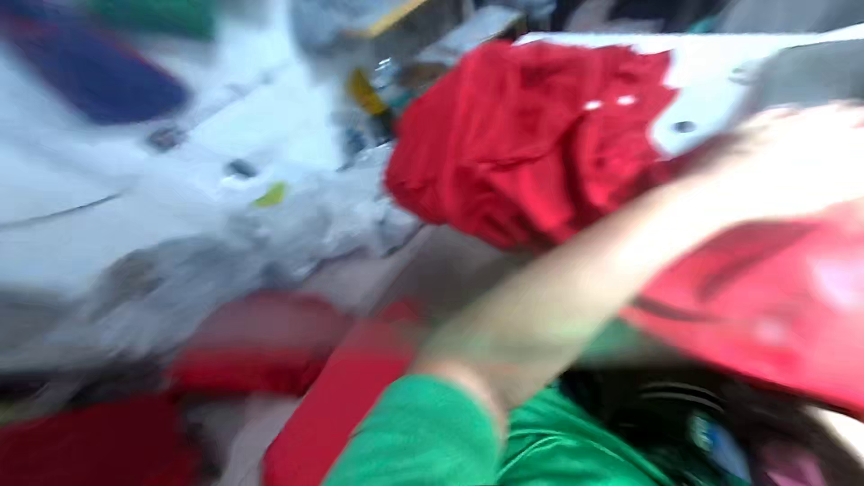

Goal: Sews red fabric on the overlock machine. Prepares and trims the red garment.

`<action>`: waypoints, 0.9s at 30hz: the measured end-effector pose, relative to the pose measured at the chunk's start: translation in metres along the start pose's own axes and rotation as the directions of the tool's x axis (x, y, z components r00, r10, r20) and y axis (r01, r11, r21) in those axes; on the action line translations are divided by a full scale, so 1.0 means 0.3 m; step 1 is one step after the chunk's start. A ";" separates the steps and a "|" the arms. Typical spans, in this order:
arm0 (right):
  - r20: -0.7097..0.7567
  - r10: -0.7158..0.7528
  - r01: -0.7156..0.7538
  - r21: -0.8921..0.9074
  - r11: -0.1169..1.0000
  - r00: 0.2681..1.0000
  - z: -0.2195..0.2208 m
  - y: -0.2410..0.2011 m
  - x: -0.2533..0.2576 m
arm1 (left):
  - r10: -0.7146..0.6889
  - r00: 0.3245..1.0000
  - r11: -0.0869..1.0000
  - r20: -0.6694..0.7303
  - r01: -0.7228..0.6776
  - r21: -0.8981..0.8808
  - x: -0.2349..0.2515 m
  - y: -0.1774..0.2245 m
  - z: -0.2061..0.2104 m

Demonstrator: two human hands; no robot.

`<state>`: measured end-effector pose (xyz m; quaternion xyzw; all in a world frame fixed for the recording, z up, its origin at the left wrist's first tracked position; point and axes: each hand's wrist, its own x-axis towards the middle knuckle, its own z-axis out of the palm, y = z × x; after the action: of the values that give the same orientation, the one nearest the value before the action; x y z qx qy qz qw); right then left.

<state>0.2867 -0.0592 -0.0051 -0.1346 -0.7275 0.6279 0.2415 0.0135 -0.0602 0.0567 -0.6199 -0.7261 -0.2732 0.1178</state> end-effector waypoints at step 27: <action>-0.157 0.251 -0.217 0.205 0.954 0.955 0.034 -0.104 -0.048 | 0.187 0.973 0.922 -0.132 -0.220 -0.319 -0.517 0.257 -0.078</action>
<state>0.2968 -0.0806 0.0219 -0.2534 -0.6197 0.7023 0.2418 0.1156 -0.1963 0.0162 -0.6886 -0.5946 -0.4081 0.0754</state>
